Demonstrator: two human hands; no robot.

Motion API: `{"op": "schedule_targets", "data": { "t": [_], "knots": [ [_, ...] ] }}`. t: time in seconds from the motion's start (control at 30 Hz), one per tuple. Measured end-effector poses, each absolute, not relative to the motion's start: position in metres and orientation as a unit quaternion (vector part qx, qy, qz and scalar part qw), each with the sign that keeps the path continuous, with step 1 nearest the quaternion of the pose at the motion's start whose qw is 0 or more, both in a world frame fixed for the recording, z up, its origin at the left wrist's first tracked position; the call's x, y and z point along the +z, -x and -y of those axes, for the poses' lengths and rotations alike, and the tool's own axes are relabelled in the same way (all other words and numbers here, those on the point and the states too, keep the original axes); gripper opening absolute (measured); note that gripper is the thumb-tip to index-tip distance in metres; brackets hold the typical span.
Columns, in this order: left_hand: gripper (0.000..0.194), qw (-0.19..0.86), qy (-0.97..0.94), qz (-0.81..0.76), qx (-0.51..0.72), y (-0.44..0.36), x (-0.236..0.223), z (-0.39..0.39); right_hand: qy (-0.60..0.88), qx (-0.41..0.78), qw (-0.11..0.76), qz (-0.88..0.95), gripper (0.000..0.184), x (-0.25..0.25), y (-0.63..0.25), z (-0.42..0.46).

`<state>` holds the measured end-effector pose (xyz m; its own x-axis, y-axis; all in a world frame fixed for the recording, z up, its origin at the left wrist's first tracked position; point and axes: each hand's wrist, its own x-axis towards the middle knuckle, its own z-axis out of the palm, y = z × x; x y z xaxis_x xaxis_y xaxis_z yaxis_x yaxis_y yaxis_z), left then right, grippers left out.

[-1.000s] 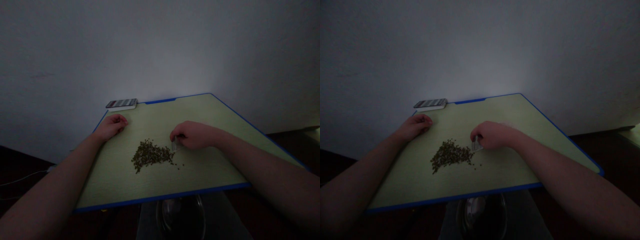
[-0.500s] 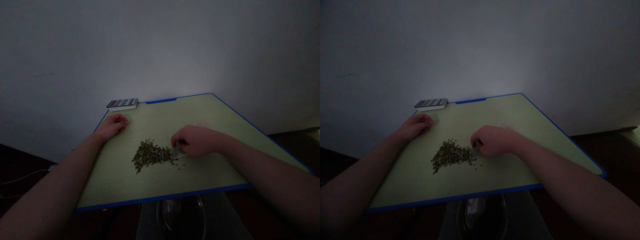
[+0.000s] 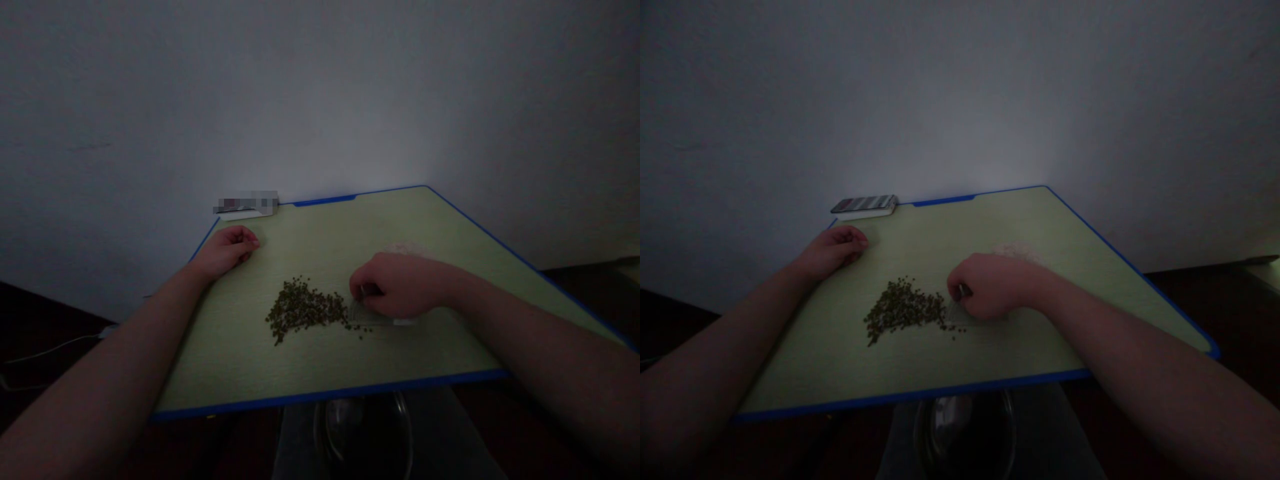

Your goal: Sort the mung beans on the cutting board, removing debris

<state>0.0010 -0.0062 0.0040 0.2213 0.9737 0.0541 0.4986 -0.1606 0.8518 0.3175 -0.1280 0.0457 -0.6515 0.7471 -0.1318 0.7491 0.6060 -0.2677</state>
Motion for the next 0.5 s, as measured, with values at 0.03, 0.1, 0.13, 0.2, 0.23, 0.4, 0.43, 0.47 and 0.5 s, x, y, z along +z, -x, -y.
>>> {"op": "schedule_targets", "data": {
  "t": [0.03, 0.1, 0.13, 0.2, 0.23, 0.4, 0.43, 0.47, 0.5],
  "knots": [
    [0.018, 0.368, -0.690, -0.533, 0.322, -0.0012, 0.0041, 0.0063, -0.418, -0.153, 0.003, -0.895, 0.026, 0.0456, -0.3173, 0.1281],
    [0.019, 0.367, -0.691, -0.534, 0.319, -0.0019, 0.0046, 0.0066, -0.420, -0.150, 0.000, -0.895, 0.025, 0.0454, -0.3172, 0.1280],
    [0.019, 0.367, -0.691, -0.535, 0.318, -0.0024, 0.0050, 0.0069, -0.420, -0.146, -0.002, -0.896, 0.025, 0.0454, -0.3174, 0.1279],
    [0.019, 0.368, -0.690, -0.535, 0.320, -0.0035, 0.0059, 0.0076, -0.423, -0.135, -0.003, -0.896, 0.024, 0.0456, -0.3177, 0.1276],
    [0.019, 0.369, -0.689, -0.535, 0.321, -0.0040, 0.0063, 0.0079, -0.425, -0.131, -0.003, -0.896, 0.023, 0.0456, -0.3178, 0.1275],
    [0.019, 0.367, -0.690, -0.537, 0.317, -0.0046, 0.0076, 0.0083, -0.414, -0.127, -0.019, -0.901, 0.025, 0.0445, -0.3158, 0.1273],
    [0.020, 0.368, -0.691, -0.536, 0.317, -0.0045, 0.0076, 0.0082, -0.408, -0.128, -0.021, -0.904, 0.026, 0.0442, -0.3152, 0.1273],
    [0.020, 0.368, -0.691, -0.535, 0.317, -0.0044, 0.0075, 0.0081, -0.402, -0.130, -0.023, -0.906, 0.026, 0.0440, -0.3148, 0.1274],
    [0.020, 0.367, -0.691, -0.536, 0.317, -0.0043, 0.0074, 0.0081, -0.396, -0.132, -0.024, -0.908, 0.025, 0.0438, -0.3145, 0.1275]
  ]
}}
